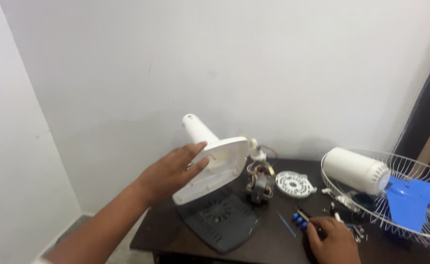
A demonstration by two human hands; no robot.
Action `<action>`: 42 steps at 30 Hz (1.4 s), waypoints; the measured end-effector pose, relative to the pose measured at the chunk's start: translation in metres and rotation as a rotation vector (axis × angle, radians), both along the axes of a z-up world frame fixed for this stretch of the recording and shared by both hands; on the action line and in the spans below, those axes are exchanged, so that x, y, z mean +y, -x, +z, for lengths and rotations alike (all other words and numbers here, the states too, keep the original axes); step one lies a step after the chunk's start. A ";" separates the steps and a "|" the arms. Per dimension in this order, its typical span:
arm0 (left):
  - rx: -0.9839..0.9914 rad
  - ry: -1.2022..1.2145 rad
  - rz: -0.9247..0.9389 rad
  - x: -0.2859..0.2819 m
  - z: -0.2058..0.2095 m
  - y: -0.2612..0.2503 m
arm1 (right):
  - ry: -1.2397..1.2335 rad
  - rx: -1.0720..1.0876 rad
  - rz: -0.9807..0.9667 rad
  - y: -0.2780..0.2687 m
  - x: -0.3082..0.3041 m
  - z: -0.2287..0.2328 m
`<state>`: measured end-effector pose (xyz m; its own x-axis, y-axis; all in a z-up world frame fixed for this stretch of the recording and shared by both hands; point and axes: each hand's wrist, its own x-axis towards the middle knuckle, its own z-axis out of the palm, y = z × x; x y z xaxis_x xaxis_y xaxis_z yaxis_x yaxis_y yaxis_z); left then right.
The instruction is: The person disassembles an electric fan by removing screws from the base cover and a control module using a small screwdriver. They separate the base cover from the main housing and set the components aside on a table.
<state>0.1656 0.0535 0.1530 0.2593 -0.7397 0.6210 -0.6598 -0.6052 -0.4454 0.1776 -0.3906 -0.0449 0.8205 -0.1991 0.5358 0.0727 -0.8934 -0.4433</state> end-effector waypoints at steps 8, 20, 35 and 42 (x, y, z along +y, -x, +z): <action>-0.047 0.077 -0.062 0.020 -0.045 -0.048 | 0.058 0.061 -0.002 0.018 0.021 0.037; 0.005 0.141 0.104 0.045 -0.064 -0.118 | 0.073 0.092 0.010 0.043 0.047 0.062; 0.120 0.464 0.300 0.000 -0.058 -0.033 | 0.040 -0.043 0.056 0.045 0.041 0.056; 0.503 0.494 0.304 -0.044 -0.129 0.062 | -0.170 -0.051 0.060 0.048 0.036 0.058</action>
